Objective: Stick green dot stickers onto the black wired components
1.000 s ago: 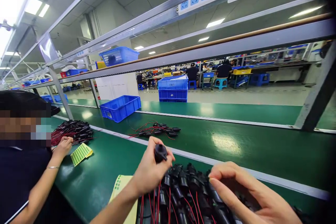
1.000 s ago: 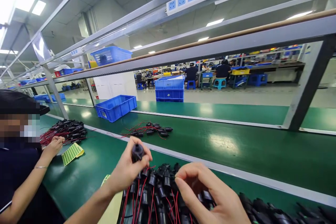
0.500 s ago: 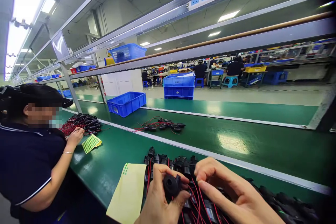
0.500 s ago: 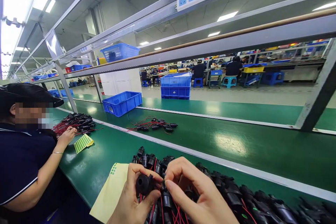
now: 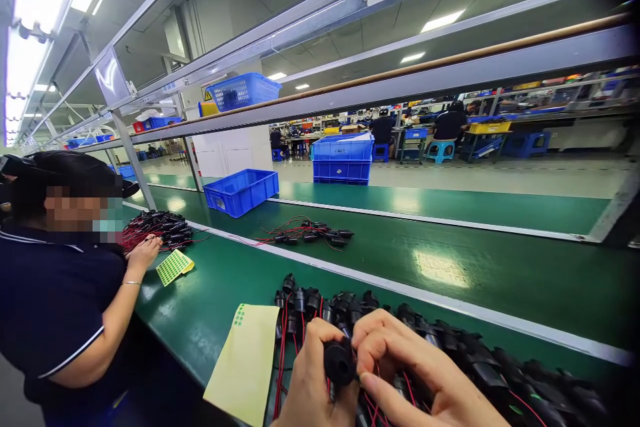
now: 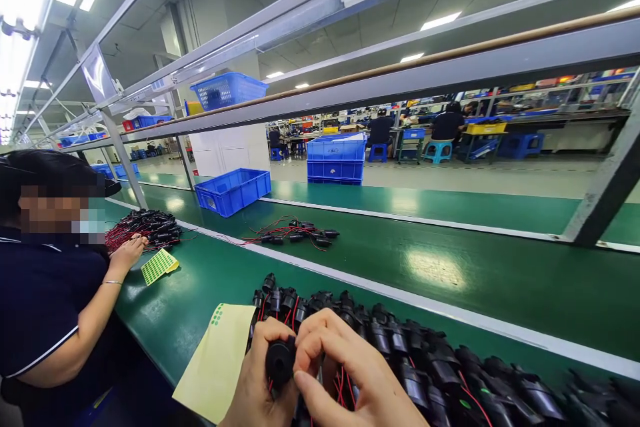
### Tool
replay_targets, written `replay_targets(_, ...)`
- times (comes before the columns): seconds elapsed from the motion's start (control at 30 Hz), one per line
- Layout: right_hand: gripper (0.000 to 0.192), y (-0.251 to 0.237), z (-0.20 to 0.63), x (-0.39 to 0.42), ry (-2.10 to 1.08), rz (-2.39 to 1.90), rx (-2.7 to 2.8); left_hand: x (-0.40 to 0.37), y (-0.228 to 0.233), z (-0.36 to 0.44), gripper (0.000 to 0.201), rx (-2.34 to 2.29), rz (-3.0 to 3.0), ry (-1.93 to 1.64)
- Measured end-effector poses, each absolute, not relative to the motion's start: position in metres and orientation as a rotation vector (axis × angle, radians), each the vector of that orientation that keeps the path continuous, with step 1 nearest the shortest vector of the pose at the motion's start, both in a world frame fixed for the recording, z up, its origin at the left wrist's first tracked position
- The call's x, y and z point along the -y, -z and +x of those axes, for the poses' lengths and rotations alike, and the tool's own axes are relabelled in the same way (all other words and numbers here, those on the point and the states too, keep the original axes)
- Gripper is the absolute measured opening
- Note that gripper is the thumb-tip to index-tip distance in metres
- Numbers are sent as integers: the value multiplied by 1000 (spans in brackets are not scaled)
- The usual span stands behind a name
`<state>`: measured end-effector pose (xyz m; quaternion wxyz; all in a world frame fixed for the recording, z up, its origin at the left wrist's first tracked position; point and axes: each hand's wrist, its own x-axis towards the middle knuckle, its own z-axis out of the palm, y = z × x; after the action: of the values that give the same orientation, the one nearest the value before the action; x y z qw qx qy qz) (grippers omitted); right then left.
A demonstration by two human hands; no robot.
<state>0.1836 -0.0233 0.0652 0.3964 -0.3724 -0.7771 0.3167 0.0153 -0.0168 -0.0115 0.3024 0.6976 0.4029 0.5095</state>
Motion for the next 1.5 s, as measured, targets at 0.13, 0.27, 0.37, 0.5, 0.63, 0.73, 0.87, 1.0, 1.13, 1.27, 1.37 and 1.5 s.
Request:
replay_targets(0.13,17,-64,182,24,-775,-992,2006,13,19,18,33,-1001,1859,-1405)
replay_targets(0.27,18,-59,182,25,-766,-994,2000,12,23,20,30,-970,1868,-1439)
replay_targets(0.37,19,-58,179,25,-709,-995,1962,12,24,21,29,-992,1869,-1451)
replay_targets(0.5,20,-58,176,26,-584,-968,1985,12,26,21,25,-998,1871,-1470)
replay_targets(0.63,20,-57,173,26,-422,-938,1999,12,23,21,22,-957,1869,-1472)
replay_targets(0.73,19,-54,171,28,-395,-922,1989,12,20,22,25,-976,1830,-1480)
replay_targets(0.87,16,-47,165,30,-483,-902,1914,12,21,23,25,-891,1817,-1555)
replay_targets(1.0,27,-44,160,29,-672,-880,1797,12,17,15,23,-845,1881,-1428)
replay_targets(1.13,25,-49,164,24,-830,-873,1807,10,-4,4,26,-746,1768,-1138)
replay_targets(1.27,52,-54,170,17,-853,-843,1976,7,-17,-3,29,-585,1568,-986)
replay_targets(1.37,55,-53,172,15,-765,-862,2061,6,-17,-7,41,-609,1572,-975)
replay_targets(1.5,36,-49,177,14,-390,-891,2068,6,-16,-14,48,-460,1450,-945)
